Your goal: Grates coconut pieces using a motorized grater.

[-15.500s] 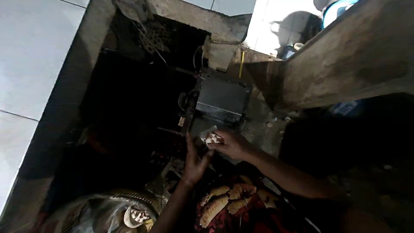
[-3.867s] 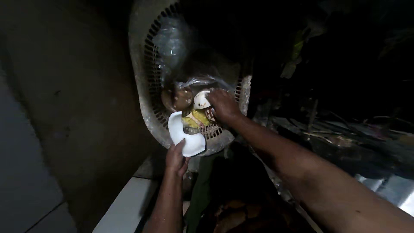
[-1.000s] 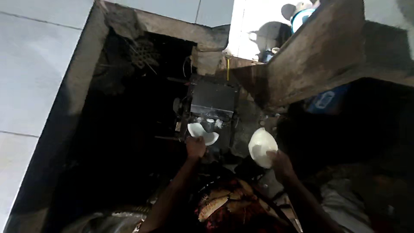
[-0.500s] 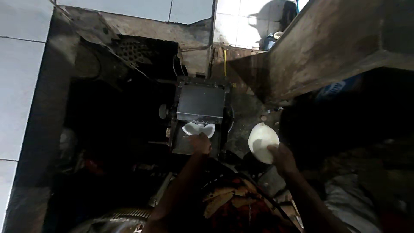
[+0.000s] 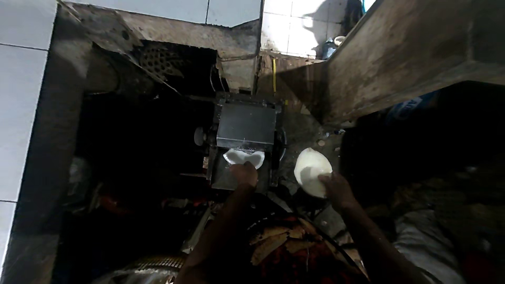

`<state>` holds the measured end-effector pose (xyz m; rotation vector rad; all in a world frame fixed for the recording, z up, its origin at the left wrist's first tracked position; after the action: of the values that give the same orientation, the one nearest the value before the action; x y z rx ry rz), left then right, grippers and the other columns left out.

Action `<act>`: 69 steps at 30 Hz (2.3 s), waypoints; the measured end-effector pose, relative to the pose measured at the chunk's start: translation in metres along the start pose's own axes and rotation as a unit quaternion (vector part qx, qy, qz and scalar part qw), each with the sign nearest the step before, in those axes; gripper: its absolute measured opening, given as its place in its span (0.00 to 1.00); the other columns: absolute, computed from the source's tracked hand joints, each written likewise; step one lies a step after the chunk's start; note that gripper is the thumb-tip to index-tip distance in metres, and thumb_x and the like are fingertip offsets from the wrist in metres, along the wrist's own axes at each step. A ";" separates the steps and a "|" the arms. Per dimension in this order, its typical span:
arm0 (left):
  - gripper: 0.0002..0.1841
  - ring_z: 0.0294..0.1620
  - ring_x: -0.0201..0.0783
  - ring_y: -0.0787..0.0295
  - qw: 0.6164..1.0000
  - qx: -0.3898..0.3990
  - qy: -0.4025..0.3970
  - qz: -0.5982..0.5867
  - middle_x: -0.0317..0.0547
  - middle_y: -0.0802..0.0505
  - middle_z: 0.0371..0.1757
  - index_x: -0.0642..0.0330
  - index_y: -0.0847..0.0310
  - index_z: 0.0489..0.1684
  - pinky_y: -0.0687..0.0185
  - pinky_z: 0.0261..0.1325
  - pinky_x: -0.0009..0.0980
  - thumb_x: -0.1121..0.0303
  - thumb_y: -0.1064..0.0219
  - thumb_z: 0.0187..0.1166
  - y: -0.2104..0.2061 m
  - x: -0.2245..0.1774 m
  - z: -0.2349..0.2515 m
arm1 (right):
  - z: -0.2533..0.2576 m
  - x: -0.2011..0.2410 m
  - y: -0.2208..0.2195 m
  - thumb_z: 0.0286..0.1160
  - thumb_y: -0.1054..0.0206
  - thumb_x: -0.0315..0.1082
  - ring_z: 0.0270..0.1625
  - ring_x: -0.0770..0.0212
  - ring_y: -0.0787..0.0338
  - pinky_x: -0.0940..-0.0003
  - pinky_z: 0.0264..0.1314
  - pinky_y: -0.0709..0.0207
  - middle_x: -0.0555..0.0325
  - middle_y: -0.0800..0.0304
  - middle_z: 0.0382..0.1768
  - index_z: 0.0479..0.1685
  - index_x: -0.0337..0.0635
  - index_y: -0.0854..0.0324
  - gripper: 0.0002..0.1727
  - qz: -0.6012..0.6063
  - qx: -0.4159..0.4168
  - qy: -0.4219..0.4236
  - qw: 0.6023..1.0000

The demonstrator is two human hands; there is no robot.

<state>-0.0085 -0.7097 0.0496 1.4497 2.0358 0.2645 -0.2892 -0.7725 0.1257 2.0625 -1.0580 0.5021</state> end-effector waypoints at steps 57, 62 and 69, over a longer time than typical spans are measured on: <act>0.21 0.23 0.45 0.08 0.989 0.027 -0.048 -0.135 0.55 0.07 0.32 0.68 0.27 0.70 0.07 0.28 0.44 0.61 0.37 0.87 0.088 0.040 0.008 | 0.099 0.266 -0.116 0.82 0.36 0.44 0.61 0.49 0.10 0.42 0.64 0.17 0.44 0.11 0.59 0.76 0.42 0.26 0.27 -0.077 -0.024 0.242 0.967; 0.20 0.22 0.46 0.08 0.981 0.051 -0.058 -0.180 0.56 0.07 0.32 0.68 0.27 0.71 0.07 0.26 0.43 0.65 0.37 0.87 0.089 0.047 0.011 | 0.143 0.372 -0.151 0.81 0.38 0.45 0.45 0.51 0.09 0.48 0.46 0.13 0.45 0.13 0.51 0.66 0.39 0.23 0.22 0.026 -0.032 0.204 0.978; 0.17 0.19 0.47 0.08 0.960 0.103 -0.021 -0.258 0.56 0.08 0.26 0.70 0.27 0.64 0.08 0.23 0.42 0.65 0.40 0.90 0.093 0.049 0.013 | 0.172 0.426 -0.186 0.89 0.43 0.54 0.33 0.61 0.08 0.66 0.37 0.11 0.50 0.10 0.41 0.66 0.35 0.24 0.28 0.173 0.035 0.129 0.976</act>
<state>0.0612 -0.6325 0.0672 0.9700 2.3717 -0.1995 0.1110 -1.0555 0.2001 1.8123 -1.2584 0.9679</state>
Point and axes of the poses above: each hand's wrist, its own z-axis towards the middle knuckle, its own y-axis out of the back of the hand, x = y × z, the point moved 2 cm from there along z, towards the middle knuckle
